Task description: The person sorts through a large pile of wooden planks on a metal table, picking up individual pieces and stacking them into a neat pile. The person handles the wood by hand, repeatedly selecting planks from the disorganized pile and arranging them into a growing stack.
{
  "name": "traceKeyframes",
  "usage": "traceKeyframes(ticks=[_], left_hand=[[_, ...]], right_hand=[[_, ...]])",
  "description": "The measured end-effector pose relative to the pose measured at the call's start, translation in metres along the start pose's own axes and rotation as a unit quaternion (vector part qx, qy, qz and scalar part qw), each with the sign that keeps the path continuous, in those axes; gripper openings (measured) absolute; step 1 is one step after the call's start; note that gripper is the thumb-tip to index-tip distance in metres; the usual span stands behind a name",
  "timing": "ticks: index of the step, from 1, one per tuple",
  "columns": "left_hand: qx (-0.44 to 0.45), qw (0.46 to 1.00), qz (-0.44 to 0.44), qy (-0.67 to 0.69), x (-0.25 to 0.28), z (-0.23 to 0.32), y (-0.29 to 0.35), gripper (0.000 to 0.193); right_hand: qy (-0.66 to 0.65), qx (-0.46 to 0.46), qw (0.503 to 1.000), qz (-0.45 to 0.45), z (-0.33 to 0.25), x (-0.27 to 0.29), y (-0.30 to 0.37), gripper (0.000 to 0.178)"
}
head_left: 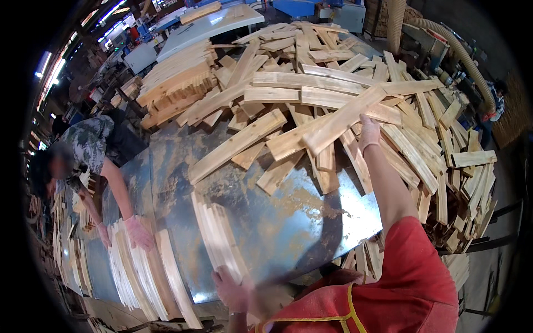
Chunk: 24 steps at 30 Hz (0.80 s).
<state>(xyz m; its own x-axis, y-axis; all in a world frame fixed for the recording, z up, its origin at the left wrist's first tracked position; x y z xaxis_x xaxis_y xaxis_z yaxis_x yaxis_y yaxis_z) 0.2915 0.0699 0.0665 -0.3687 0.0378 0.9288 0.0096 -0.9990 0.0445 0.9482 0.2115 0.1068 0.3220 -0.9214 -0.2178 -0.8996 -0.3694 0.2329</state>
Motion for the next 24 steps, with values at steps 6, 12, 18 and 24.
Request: traceKeyframes(ticks=[6,12,18,24], left_hand=[[0.026,0.999,0.002,-0.046,-0.022,-0.029,0.000,0.100],[-0.005,0.997,0.001,-0.073,-0.034,-0.044,-0.001,0.099],[0.029,0.999,0.007,-0.032,-0.027,-0.018,-0.002,0.099],[0.138,0.989,0.008,-0.043,-0.031,-0.011,0.012,0.100]], right_hand=[[-0.056,-0.048,0.972,-0.225,0.099,-0.041,-0.002,0.050],[0.217,-0.053,0.889,-0.398,0.126,-0.018,0.228,0.064],[0.387,-0.070,0.636,-0.664,0.196,-0.045,0.409,0.043],[0.372,0.473,0.579,-0.550,0.046,-0.140,0.252,0.004]])
Point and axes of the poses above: each hand's wrist, its own y-axis away from the middle knuckle, its own x-axis out of the back of the hand, z = x × y, the point moved 5 cm from there along -y, towards the middle knuckle, and after that the axes turned 2 degrees about y, right-handed, at the moved point
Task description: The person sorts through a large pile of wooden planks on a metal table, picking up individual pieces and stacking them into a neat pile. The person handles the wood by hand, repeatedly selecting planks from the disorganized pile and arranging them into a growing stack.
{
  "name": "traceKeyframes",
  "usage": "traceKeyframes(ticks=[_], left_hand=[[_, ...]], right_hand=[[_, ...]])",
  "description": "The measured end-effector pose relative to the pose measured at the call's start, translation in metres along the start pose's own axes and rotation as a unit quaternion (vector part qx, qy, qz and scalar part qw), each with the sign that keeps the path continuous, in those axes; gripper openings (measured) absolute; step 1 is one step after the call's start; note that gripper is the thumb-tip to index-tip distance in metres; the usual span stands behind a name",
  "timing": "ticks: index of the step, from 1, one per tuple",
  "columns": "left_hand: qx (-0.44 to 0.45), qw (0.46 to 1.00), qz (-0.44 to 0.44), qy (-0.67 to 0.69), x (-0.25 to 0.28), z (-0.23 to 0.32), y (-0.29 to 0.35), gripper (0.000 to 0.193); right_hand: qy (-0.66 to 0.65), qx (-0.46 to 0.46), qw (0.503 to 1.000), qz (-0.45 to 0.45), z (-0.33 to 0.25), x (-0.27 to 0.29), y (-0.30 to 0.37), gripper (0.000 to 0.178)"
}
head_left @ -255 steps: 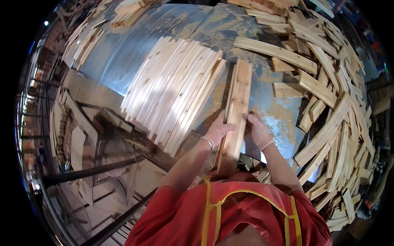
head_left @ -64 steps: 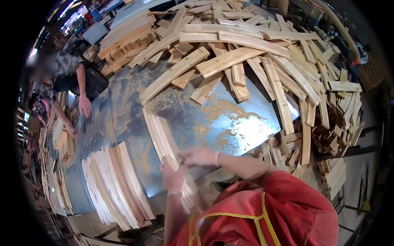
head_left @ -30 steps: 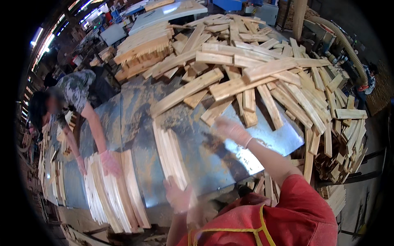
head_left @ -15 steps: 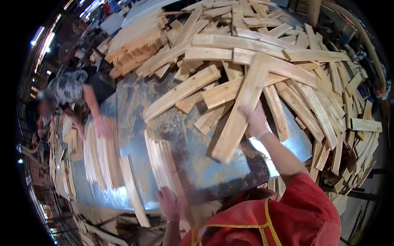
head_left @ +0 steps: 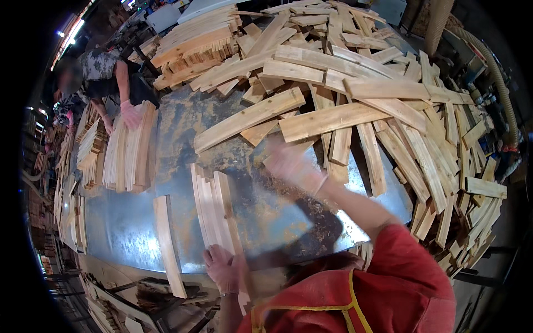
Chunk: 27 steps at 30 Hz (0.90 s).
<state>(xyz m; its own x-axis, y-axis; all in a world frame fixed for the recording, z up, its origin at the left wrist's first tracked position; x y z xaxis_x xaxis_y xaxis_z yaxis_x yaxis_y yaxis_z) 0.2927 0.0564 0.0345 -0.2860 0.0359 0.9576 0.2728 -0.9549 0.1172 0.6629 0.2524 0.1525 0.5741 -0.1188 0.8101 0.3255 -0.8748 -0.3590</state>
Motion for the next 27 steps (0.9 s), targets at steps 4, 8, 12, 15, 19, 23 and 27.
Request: traceKeyframes(ticks=[4,8,12,15,19,23,27], left_hand=[[-0.023,0.999,0.022,-0.024,-0.002,0.001,-0.008,0.100],[-0.018,0.998,0.027,-0.045,-0.004,0.002,-0.011,0.099],[-0.010,1.000,-0.015,0.007,0.011,0.001,-0.004,0.098],[-0.009,0.999,-0.018,-0.035,0.011,-0.001,-0.009,0.096],[-0.005,0.999,-0.010,-0.037,0.014,0.002,-0.001,0.096],[-0.028,0.999,0.012,-0.032,0.017,0.006,-0.005,0.099],[-0.003,0.999,-0.021,-0.026,0.016,0.010,-0.006,0.094]], right_hand=[[0.189,-0.175,0.938,0.232,0.224,0.183,0.004,0.070],[0.240,-0.363,0.892,0.122,0.359,0.247,0.032,0.100],[0.211,-0.356,0.910,-0.010,0.383,0.232,0.003,0.103],[0.193,-0.307,0.932,-0.022,0.409,0.207,-0.004,0.104],[0.243,-0.346,0.898,-0.121,0.371,0.189,-0.008,0.108],[0.190,-0.296,0.930,-0.106,0.311,0.153,0.068,0.105],[0.053,-0.337,0.938,-0.056,0.192,0.094,0.130,0.091]])
Point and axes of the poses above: each hand's wrist, its own y-axis away from the middle knuckle, its own x-axis out of the back of the hand, z = x × y, the point moved 5 cm from there along -y, towards the middle knuckle, and after that the axes turned 2 degrees about y, right-handed, at the moved point
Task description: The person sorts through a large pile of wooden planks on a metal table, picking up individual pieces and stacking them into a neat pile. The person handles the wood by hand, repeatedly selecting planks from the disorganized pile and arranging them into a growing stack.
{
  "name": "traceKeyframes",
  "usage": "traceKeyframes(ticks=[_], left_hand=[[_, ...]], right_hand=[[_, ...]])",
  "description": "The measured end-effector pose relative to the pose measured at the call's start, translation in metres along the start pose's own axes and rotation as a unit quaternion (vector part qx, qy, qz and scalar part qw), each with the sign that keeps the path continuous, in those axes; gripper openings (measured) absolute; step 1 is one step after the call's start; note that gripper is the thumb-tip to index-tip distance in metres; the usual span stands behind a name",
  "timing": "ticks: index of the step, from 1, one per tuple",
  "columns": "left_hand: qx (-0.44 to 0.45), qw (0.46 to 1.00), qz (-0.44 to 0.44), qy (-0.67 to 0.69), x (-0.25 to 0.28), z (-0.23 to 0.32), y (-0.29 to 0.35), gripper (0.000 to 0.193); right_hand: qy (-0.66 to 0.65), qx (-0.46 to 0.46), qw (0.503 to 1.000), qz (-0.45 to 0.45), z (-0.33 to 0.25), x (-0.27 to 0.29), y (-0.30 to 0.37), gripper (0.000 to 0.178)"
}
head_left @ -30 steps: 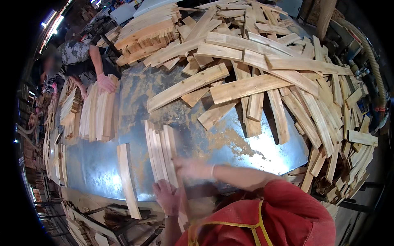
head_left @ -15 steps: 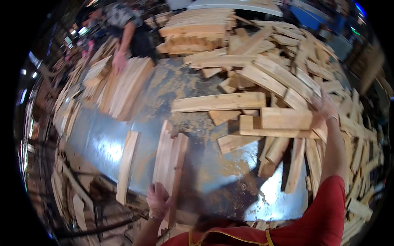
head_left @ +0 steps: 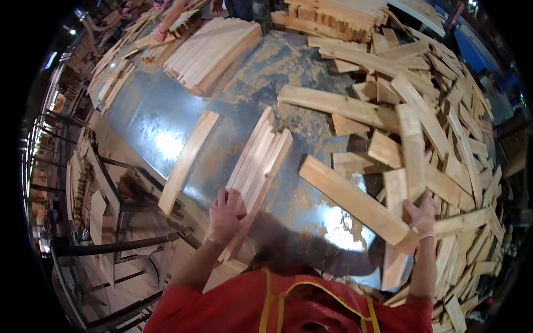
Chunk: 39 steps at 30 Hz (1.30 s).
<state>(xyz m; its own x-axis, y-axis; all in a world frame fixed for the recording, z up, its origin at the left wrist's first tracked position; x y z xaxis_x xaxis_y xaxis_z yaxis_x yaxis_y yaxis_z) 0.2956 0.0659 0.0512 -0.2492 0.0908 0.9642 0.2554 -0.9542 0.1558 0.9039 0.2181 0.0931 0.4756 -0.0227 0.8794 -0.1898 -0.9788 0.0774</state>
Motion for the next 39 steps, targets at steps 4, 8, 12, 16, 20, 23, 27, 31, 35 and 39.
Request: traceKeyframes(ticks=[4,8,12,16,20,23,27,31,35,39], left_hand=[[-0.010,0.999,-0.039,0.035,0.022,0.008,-0.014,0.096],[-0.026,0.998,-0.033,0.052,0.034,-0.003,-0.013,0.101],[0.001,0.999,-0.044,0.006,0.038,-0.054,-0.001,0.105],[0.018,0.994,-0.085,0.062,0.050,-0.088,0.001,0.108],[0.009,0.984,-0.099,0.145,0.043,-0.114,-0.003,0.103],[0.004,0.984,-0.064,0.166,0.032,-0.124,-0.010,0.093],[0.019,0.967,-0.155,0.202,0.040,-0.130,-0.015,0.100],[0.038,0.987,0.126,0.087,0.042,-0.243,-0.046,0.098],[0.158,0.984,0.028,-0.082,0.049,-0.313,-0.055,0.099],[0.135,0.975,-0.053,0.166,0.025,-0.309,-0.046,0.100]], right_hand=[[0.035,0.003,0.999,0.002,-0.032,-0.051,0.049,0.082],[0.176,0.024,0.984,0.034,-0.107,-0.044,0.054,0.058],[0.060,0.137,0.984,0.099,-0.198,-0.044,0.087,0.041],[-0.338,0.021,0.935,-0.107,-0.238,-0.165,0.147,0.036],[-0.084,0.021,0.965,-0.249,-0.337,-0.290,0.232,0.089],[-0.144,0.121,0.925,-0.331,-0.405,-0.311,0.256,0.111],[0.065,0.186,0.973,-0.119,-0.361,-0.253,0.239,0.089],[0.259,0.046,0.965,-0.011,-0.253,-0.249,0.254,0.100],[0.073,-0.003,0.996,-0.048,-0.262,-0.254,0.202,0.098],[-0.177,-0.007,0.976,-0.124,-0.307,-0.291,0.154,0.089]])
Point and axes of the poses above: each hand's wrist, its own y-axis away from the middle knuckle, its own x-axis out of the back of the hand, z = x × y, the point moved 5 cm from there along -y, towards the middle knuckle, and after that the axes turned 2 degrees about y, right-handed, at the moved point
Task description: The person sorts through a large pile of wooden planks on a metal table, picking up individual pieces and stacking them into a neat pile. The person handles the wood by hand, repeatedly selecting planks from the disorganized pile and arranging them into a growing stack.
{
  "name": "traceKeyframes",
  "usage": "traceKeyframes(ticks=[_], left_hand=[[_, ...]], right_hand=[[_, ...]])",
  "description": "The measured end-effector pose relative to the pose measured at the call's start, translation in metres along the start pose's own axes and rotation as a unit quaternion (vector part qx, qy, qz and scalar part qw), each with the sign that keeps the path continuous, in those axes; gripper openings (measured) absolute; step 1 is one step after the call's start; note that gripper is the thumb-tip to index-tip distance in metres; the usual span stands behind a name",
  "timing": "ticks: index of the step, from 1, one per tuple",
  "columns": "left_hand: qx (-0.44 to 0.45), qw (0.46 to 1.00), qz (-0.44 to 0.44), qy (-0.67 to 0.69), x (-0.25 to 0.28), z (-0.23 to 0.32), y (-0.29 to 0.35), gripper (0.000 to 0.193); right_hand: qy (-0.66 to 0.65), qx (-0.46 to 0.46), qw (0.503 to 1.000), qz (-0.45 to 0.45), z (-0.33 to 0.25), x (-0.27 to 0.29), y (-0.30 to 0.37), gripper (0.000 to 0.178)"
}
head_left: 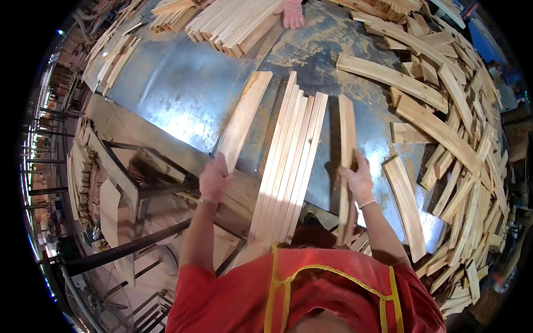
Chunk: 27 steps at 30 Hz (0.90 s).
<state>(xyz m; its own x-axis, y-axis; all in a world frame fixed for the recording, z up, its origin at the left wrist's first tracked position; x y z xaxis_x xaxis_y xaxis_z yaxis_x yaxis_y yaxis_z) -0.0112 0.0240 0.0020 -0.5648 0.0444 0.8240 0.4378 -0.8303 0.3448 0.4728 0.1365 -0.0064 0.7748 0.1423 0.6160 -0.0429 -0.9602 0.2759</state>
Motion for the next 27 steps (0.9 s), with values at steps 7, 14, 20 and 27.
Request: traceKeyframes(ticks=[7,14,20,27], left_hand=[[0.000,0.974,0.023,0.226,-0.038,-0.007,0.054,0.076],[0.127,0.912,0.046,0.388,-0.002,0.048,0.074,0.038],[-0.003,0.948,0.002,0.318,0.033,0.076,0.093,0.036],[-0.081,0.953,-0.098,0.275,0.045,0.074,0.122,0.031]], right_hand=[[-0.135,0.049,0.956,-0.256,-0.059,-0.062,-0.019,0.083],[-0.287,0.084,0.942,-0.153,-0.134,-0.005,-0.060,0.078],[-0.163,0.267,0.950,-0.015,-0.247,0.042,-0.108,0.115],[-0.088,0.246,0.964,-0.047,-0.291,0.079,-0.097,0.093]])
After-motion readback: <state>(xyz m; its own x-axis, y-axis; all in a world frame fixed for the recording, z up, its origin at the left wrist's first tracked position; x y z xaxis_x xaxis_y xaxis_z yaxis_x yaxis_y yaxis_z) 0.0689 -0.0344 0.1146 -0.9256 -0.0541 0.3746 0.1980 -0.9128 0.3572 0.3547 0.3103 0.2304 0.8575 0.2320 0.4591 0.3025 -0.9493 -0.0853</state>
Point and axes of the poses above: each hand's wrist, its own y-axis away from the middle knuckle, its own x-axis out of the back of the hand, z = x × y, the point moved 5 cm from there along -y, towards the middle knuckle, and after that the axes turned 2 degrees about y, right-handed, at the moved point
